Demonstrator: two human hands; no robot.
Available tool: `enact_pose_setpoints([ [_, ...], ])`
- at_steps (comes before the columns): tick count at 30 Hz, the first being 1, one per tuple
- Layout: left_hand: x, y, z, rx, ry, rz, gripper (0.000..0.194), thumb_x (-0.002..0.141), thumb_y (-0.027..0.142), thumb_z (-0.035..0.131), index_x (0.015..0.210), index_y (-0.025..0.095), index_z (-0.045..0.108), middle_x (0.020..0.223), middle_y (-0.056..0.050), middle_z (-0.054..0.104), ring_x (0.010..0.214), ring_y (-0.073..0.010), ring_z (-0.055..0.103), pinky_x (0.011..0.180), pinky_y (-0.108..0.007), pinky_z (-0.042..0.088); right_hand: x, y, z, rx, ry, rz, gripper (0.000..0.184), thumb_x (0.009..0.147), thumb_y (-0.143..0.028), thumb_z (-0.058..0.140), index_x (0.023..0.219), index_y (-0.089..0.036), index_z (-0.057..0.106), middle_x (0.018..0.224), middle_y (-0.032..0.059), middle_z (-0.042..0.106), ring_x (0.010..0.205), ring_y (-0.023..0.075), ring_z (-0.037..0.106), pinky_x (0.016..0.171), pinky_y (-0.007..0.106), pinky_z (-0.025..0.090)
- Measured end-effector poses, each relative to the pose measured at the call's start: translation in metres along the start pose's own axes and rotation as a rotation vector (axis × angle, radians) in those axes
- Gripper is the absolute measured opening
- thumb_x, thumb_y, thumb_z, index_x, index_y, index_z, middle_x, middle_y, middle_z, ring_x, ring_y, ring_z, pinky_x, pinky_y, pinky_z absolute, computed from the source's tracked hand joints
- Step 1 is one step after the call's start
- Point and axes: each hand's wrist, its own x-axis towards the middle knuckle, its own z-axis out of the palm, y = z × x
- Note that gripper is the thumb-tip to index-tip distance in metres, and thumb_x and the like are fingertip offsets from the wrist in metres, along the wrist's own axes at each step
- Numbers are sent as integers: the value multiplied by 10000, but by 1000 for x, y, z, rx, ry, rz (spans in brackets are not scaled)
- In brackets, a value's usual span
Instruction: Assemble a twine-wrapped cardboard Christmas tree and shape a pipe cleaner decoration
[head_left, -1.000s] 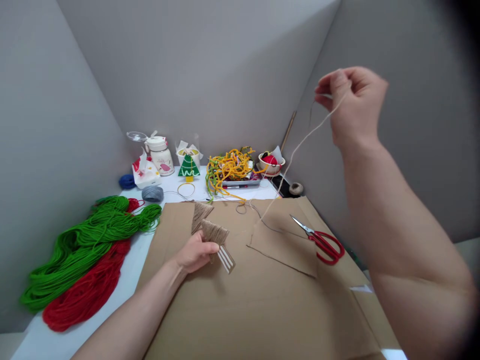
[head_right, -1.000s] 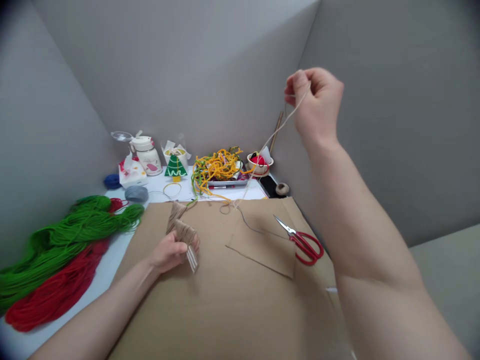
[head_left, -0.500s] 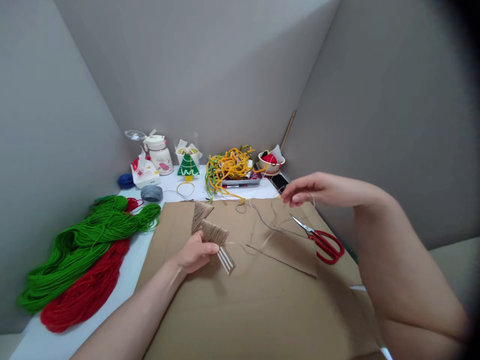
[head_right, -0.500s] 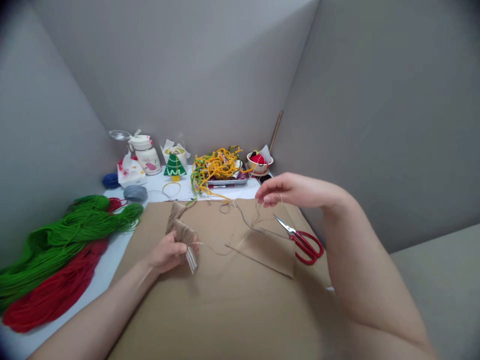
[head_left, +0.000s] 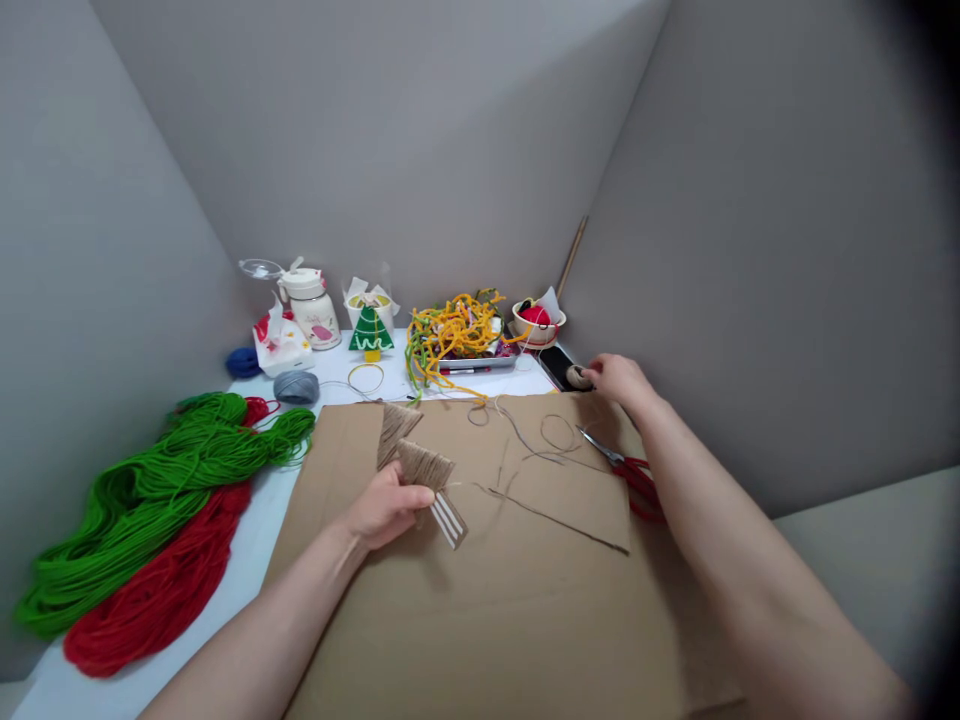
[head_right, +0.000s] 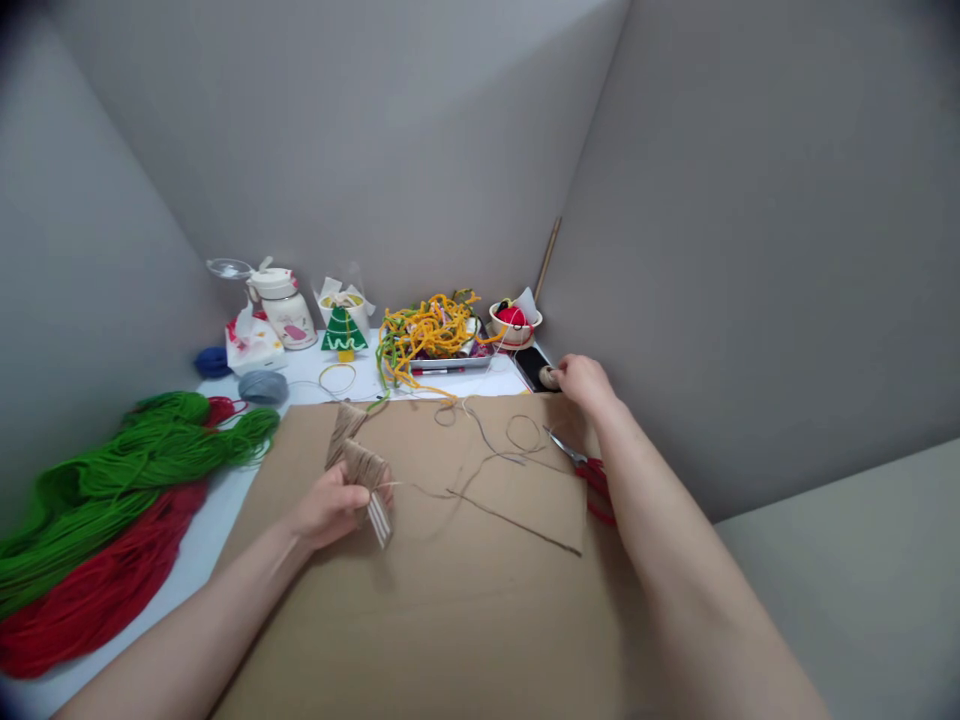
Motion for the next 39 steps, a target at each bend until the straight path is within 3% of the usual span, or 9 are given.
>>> enact_pose_setpoints([
  [4, 2, -1, 0, -19, 53, 0, 307, 459, 251, 836, 707, 143, 689, 638, -22, 659, 583, -120, 582, 587, -225, 455, 5, -9, 25, -17, 83, 70, 477, 772, -408, 538, 1057, -33, 607, 1044, 240, 574, 915, 285, 554, 759, 345, 403],
  [6, 4, -1, 0, -38, 84, 10, 298, 479, 226, 827, 731, 146, 691, 673, -26, 671, 603, -124, 595, 605, -230, 467, 8, -14, 31, -22, 103, 63, 441, 757, -373, 557, 994, -9, 630, 1014, 262, 565, 933, 315, 530, 775, 372, 394],
  [10, 9, -3, 0, -60, 201, 56, 235, 552, 180, 792, 752, 146, 671, 669, -17, 670, 625, -121, 609, 646, -235, 481, 16, -29, 33, 6, 135, -47, 269, 788, -274, 507, 883, -83, 672, 964, 189, 588, 951, 284, 508, 831, 358, 372],
  [15, 17, -5, -2, -74, 390, 89, 246, 556, 153, 791, 734, 138, 621, 731, -26, 688, 672, -124, 629, 671, -240, 494, 16, -60, 22, 60, 221, -150, 343, 772, -238, 552, 1080, -98, 607, 1106, 175, 551, 1026, 282, 479, 900, 375, 346],
  [18, 19, -7, -2, -64, 442, 80, 271, 552, 153, 792, 745, 135, 602, 761, -38, 691, 693, -133, 637, 673, -247, 498, -16, -94, 6, 282, 235, -319, 304, 781, -243, 567, 1060, -130, 609, 1057, 143, 592, 985, 255, 520, 864, 358, 386],
  [22, 22, -9, -3, -33, 477, 109, 295, 564, 176, 786, 772, 134, 581, 783, -48, 686, 712, -146, 640, 660, -252, 492, -94, -146, -22, 709, 103, -559, 148, 856, -279, 492, 872, -204, 618, 871, 38, 634, 803, 164, 571, 720, 283, 444],
  [26, 24, -14, -7, -15, 568, 163, 342, 554, 204, 794, 700, 165, 487, 684, -3, 650, 632, -123, 611, 561, -222, 447, -155, -172, -35, 771, 118, -698, 110, 868, -253, 501, 867, -204, 599, 871, 49, 604, 888, 179, 544, 801, 318, 424],
  [34, 21, -15, -2, 45, 649, 193, 409, 549, 276, 798, 671, 182, 419, 548, 61, 558, 493, -82, 520, 478, -205, 372, -170, -167, -7, 765, 205, -628, 122, 872, -236, 483, 915, -222, 596, 924, 76, 584, 905, 214, 536, 790, 361, 442],
  [39, 19, -15, 1, 90, 674, 168, 407, 513, 302, 809, 667, 173, 455, 540, 54, 562, 486, -90, 523, 474, -209, 380, -173, -171, 2, 860, 150, -543, 155, 862, -275, 502, 985, -218, 579, 922, 67, 604, 857, 203, 554, 756, 349, 457],
])
